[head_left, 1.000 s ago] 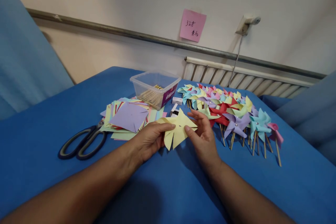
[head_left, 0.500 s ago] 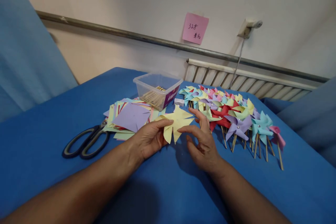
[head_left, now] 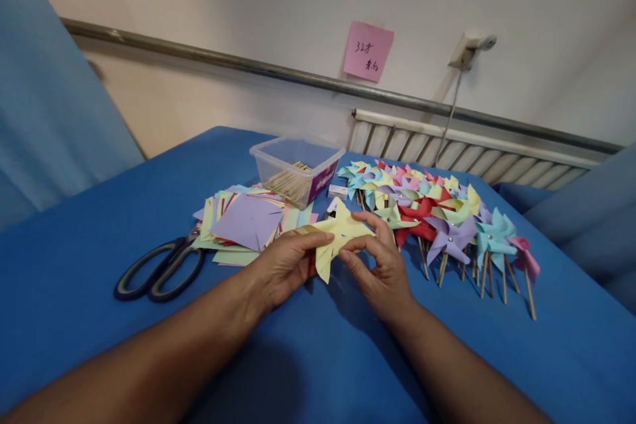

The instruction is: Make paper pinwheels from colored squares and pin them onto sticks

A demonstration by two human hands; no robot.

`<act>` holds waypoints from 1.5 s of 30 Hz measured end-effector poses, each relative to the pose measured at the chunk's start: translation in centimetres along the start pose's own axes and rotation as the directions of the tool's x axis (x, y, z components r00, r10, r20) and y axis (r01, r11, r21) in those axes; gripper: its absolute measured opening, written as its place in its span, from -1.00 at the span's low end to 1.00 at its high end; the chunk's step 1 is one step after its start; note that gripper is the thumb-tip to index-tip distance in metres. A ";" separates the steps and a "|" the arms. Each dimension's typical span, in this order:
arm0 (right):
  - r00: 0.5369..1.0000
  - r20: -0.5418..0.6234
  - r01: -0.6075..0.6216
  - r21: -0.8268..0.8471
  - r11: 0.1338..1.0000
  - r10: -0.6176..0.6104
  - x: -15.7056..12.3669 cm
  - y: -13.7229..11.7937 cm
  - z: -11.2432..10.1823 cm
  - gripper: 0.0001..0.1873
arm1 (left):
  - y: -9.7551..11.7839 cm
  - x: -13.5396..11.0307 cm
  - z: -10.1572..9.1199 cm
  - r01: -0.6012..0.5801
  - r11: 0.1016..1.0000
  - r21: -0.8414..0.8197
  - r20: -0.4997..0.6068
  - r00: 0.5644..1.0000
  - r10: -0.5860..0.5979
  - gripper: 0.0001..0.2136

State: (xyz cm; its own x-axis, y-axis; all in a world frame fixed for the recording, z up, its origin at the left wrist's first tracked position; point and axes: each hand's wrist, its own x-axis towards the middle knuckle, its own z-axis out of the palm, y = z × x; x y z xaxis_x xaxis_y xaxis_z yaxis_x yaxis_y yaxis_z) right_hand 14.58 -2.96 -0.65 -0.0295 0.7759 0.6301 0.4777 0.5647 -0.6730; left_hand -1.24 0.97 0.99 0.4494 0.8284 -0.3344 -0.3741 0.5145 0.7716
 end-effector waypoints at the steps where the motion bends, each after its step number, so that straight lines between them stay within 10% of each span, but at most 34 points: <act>1: 1.000 -0.004 -0.002 -0.002 1.000 0.002 0.0 0.0 0.0 -0.97 | 0.0 0.0 0.0 0.000 1.000 -0.001 -0.002 1.000 0.000 -0.78; 11: 0.997 0.031 0.067 -0.053 0.996 -0.065 0.2 -0.2 -0.3 -0.95 | 0.4 -0.2 0.4 0.020 0.999 -0.030 -0.010 1.000 -0.020 -0.78; 23: 0.981 -0.008 -0.192 0.099 0.976 0.194 0.0 0.7 0.1 -0.90 | -0.6 0.0 0.0 -0.105 0.974 0.203 -0.016 0.994 0.111 -0.74; 45: 0.966 -0.021 -0.254 0.077 0.964 0.256 0.1 0.8 0.2 -0.88 | -0.7 0.1 -0.1 -0.076 0.958 0.277 -0.018 0.996 0.084 -0.72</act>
State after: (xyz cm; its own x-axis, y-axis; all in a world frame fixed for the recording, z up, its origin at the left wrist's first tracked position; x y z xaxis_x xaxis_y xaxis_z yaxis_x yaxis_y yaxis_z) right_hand 14.76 -2.34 -1.21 0.1119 0.8887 0.4446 0.4000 0.3692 -0.8388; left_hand -0.99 0.75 0.41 0.4016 0.8726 -0.2781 -0.1679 0.3686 0.9143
